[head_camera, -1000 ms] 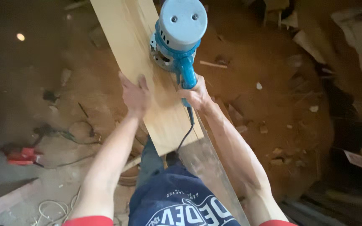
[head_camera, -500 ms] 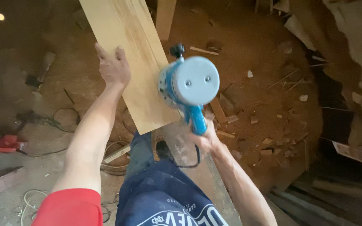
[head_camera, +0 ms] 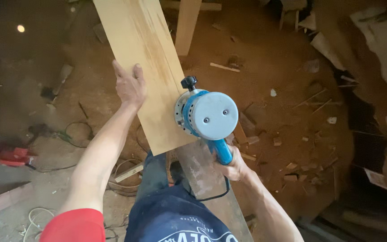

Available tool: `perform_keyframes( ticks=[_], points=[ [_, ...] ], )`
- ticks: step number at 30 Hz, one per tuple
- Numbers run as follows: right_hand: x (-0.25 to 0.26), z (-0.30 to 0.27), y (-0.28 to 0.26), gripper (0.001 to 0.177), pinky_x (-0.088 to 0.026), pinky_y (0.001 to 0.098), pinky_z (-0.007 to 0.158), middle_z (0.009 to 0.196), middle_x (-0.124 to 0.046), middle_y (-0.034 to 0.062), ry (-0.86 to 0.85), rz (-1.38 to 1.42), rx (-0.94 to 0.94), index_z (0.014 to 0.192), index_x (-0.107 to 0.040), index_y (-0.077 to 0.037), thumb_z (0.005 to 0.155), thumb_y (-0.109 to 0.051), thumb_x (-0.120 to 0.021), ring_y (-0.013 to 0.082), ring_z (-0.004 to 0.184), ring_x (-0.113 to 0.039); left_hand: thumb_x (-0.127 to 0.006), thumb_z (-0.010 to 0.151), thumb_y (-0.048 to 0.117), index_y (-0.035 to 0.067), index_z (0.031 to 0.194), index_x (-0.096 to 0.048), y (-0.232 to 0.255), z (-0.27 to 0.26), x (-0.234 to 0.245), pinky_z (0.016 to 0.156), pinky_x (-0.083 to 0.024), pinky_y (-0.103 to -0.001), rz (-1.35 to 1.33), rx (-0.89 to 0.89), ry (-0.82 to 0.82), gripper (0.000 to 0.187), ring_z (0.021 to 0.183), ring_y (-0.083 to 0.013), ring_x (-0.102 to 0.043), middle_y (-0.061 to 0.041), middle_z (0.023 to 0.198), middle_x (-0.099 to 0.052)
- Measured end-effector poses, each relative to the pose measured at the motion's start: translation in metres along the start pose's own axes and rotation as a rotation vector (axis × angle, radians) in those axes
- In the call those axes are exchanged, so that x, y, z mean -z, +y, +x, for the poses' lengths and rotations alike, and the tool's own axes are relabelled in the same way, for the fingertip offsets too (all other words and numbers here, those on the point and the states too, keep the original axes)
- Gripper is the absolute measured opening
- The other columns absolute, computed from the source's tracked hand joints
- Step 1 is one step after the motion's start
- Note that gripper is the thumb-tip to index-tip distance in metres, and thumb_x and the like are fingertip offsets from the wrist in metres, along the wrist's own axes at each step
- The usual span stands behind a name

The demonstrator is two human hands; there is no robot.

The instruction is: The person uses a handheld electric router to shape the edges of several wooden planks on a workbench. They repeatedly position the planks, route the edges, and adjust the router settings between pieces.

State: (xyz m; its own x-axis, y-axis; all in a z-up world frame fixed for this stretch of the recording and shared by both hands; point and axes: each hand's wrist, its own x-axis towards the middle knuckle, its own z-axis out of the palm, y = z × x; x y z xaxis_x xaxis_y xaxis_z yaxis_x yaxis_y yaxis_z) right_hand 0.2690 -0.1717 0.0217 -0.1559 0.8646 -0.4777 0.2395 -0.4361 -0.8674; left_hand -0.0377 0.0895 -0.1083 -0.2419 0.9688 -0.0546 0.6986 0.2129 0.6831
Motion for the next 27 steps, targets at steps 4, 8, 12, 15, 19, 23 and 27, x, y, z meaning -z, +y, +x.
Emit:
perform_keyframes(
  ticks=[4,8,12,15,19,23,27],
  points=[
    [0.001,0.010,-0.006,0.012,-0.048,0.0299,0.063,0.074,-0.060,-0.0011,-0.021,0.021,0.088,0.079,-0.063,-0.007,0.070,-0.008,-0.072,0.0110,0.068,-0.056,-0.053,0.112,0.048,-0.015,0.157,-0.011,-0.003,-0.002,0.002,0.110,-0.046,-0.049,0.000,-0.098,0.034,0.087,0.133,-0.0498,-0.053,-0.040,0.153,-0.037],
    [0.001,0.023,-0.017,0.015,-0.047,0.0298,0.062,0.073,-0.059,-0.0010,0.013,-0.006,0.056,0.079,-0.062,-0.008,0.069,-0.009,-0.072,0.0109,0.067,-0.054,-0.051,0.109,0.048,-0.013,0.156,-0.011,0.007,-0.005,0.009,0.108,-0.046,-0.050,-0.043,-0.030,-0.017,0.087,0.131,-0.0480,-0.055,-0.038,0.154,-0.037],
    [0.003,0.035,-0.026,0.013,-0.047,0.0305,0.064,0.076,-0.059,0.0006,0.010,0.002,0.092,0.079,-0.062,-0.006,0.072,-0.008,-0.073,0.0118,0.069,-0.054,-0.052,0.106,0.049,-0.011,0.157,-0.012,0.015,-0.004,0.013,0.109,-0.046,-0.049,-0.050,0.019,-0.030,0.088,0.132,-0.0453,-0.056,-0.034,0.154,-0.040],
    [0.005,0.046,-0.028,0.016,-0.049,0.0305,0.060,0.073,-0.062,0.0002,0.002,0.019,0.077,0.079,-0.062,-0.008,0.066,-0.009,-0.072,0.0118,0.065,-0.058,-0.052,0.106,0.050,-0.009,0.157,-0.011,0.016,-0.005,0.014,0.110,-0.046,-0.049,-0.052,0.056,-0.041,0.088,0.132,-0.0453,-0.056,-0.033,0.156,-0.039],
    [0.007,0.056,-0.032,0.015,-0.049,0.0312,0.061,0.073,-0.061,0.0009,0.008,0.006,0.124,0.077,-0.062,-0.007,0.066,-0.009,-0.073,0.0125,0.066,-0.057,-0.050,0.110,0.048,-0.010,0.158,-0.007,0.021,-0.007,0.022,0.111,-0.042,-0.050,-0.058,0.032,-0.082,0.087,0.134,-0.0467,-0.052,-0.035,0.156,-0.036],
    [0.003,0.067,-0.038,0.019,-0.047,0.0313,0.061,0.072,-0.060,0.0007,0.046,0.023,0.109,0.076,-0.062,-0.007,0.064,-0.008,-0.075,0.0126,0.066,-0.055,-0.047,0.106,0.048,-0.008,0.158,-0.006,0.030,-0.008,0.026,0.111,-0.043,-0.049,-0.061,0.113,-0.128,0.087,0.133,-0.0442,-0.054,-0.032,0.158,-0.034],
    [0.002,0.080,-0.047,0.019,-0.047,0.0307,0.063,0.073,-0.060,-0.0004,0.081,0.030,0.117,0.077,-0.061,-0.008,0.064,-0.008,-0.074,0.0122,0.067,-0.055,-0.049,0.107,0.049,-0.008,0.158,-0.007,0.021,-0.005,0.018,0.112,-0.041,-0.050,-0.022,0.105,-0.115,0.087,0.134,-0.0471,-0.051,-0.034,0.157,-0.034]
  ],
)
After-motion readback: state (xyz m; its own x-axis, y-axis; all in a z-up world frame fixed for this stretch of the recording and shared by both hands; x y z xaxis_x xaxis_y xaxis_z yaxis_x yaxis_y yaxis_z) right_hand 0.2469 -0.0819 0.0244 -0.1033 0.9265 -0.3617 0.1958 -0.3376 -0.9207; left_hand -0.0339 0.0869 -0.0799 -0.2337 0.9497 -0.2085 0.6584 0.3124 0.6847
